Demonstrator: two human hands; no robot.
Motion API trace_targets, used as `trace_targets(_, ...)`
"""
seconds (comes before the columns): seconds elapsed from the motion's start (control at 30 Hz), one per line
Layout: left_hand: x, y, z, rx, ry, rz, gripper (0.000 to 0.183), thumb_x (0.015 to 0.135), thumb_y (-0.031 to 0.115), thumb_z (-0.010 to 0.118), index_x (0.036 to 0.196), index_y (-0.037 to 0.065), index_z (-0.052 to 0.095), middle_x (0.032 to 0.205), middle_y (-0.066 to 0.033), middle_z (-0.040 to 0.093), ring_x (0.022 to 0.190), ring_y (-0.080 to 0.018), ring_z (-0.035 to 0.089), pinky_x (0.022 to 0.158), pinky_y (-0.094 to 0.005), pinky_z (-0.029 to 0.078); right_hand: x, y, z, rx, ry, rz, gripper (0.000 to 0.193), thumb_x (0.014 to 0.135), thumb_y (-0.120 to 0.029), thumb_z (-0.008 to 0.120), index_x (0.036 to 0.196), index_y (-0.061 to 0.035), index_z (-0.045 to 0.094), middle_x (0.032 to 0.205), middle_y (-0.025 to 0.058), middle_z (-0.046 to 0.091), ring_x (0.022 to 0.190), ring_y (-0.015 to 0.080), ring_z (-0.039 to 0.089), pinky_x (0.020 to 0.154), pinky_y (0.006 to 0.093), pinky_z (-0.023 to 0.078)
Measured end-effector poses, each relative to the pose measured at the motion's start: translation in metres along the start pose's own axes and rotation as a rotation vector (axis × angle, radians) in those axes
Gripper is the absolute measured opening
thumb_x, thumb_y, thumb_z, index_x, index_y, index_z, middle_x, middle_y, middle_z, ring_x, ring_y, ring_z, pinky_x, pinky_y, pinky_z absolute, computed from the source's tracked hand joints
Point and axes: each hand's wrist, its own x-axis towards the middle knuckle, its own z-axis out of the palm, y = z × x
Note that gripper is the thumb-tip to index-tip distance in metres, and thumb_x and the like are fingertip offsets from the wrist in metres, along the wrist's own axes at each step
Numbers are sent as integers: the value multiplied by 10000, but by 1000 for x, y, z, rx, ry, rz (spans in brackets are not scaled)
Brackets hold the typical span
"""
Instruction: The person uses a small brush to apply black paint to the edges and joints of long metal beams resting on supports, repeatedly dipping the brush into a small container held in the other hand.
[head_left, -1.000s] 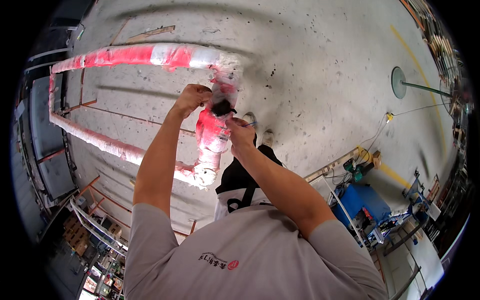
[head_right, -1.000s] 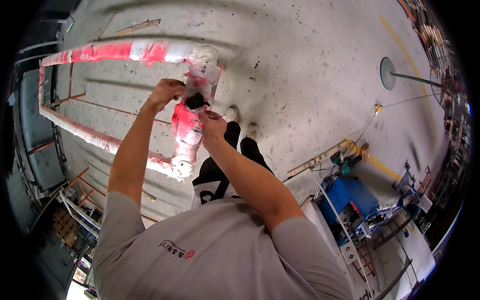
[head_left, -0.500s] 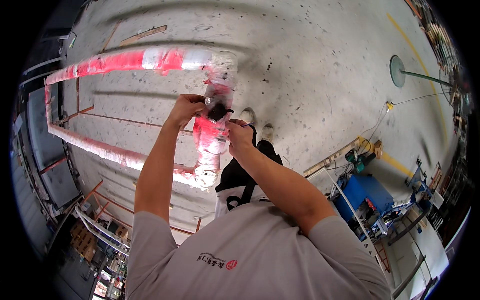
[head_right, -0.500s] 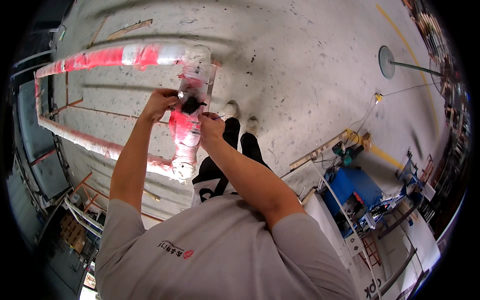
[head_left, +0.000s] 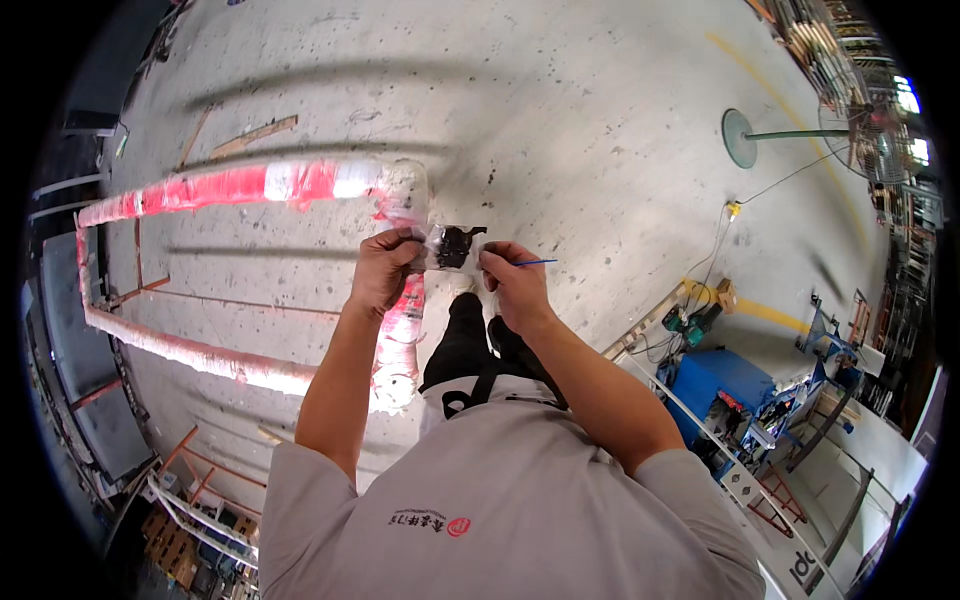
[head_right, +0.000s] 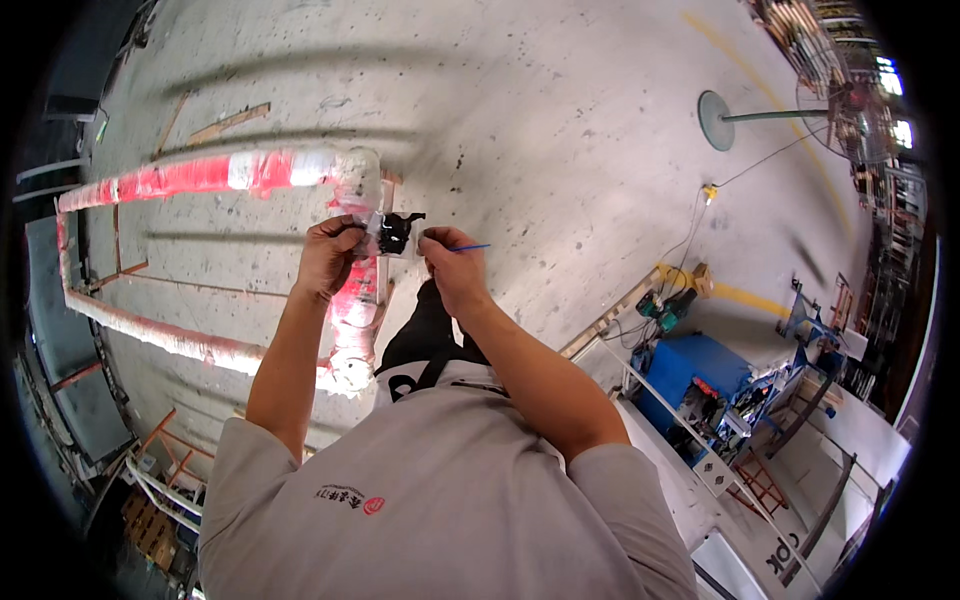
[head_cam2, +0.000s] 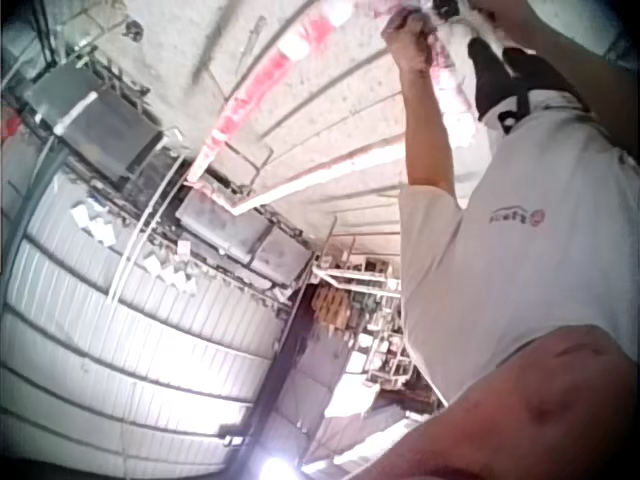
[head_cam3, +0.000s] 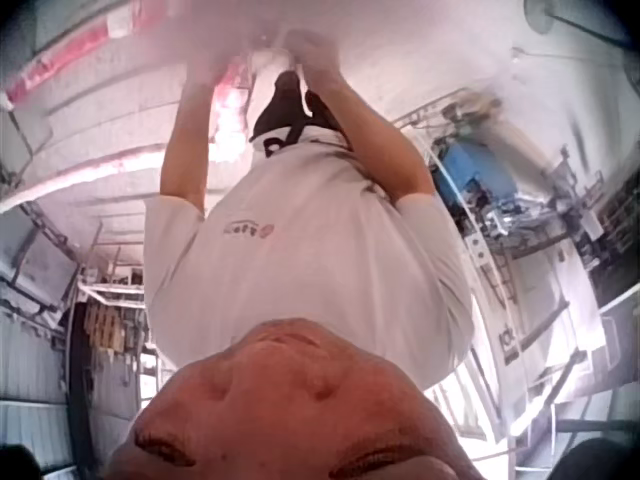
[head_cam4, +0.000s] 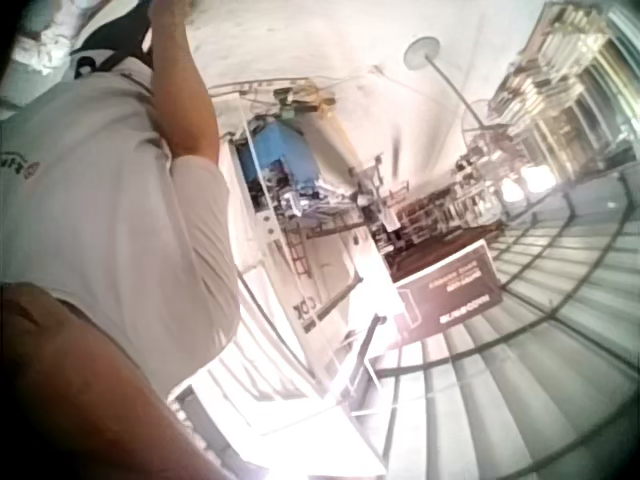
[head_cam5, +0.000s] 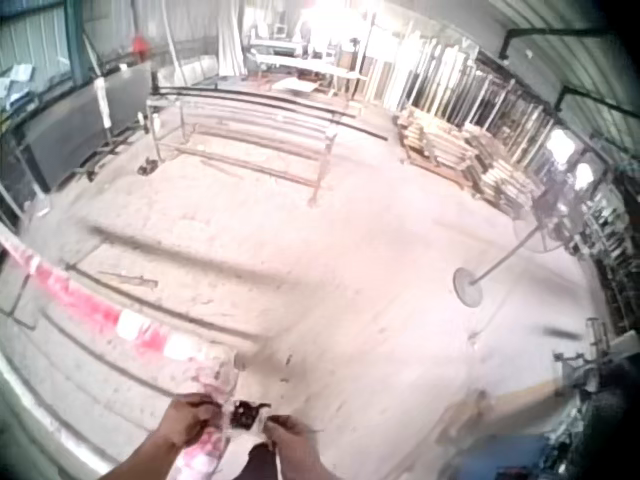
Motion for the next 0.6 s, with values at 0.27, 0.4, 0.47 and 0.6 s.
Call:
trace_targets(0.27,-9,50,113,1,-89,92,135,860,-29,645,990,-47,678,808,-81,686,632,-161,630,582,-297,525,-13,-111,-26,-243,60,-218,110,823,-38,668,902,38,676,708,47,639,549,75,508,482,235,379)
trace_targets(0.4,0,64,159,64,-122,87,160,859,-30,622,1007,-57,674,868,-114,697,711,-175,661,658,-305,548,-17,-178,-38,-205,28,-250,92,813,4,669,890,53,655,699,69,624,521,91,499,462,244,368)
trace_targets(0.47,9,67,190,-1,-178,117,217,856,-25,610,1062,-71,664,915,-134,701,750,-191,674,688,-307,554,-11,-208,-55,-110,-47,-222,88,809,15,670,883,56,647,699,67,607,512,93,472,460,256,348)
trace_targets(0.6,35,66,261,-165,-426,58,452,874,162,566,1266,-61,580,1174,-164,669,1066,-253,645,965,-368,490,11,-272,-94,-136,-157,-226,88,816,14,666,891,58,650,695,45,583,518,80,445,468,253,325)
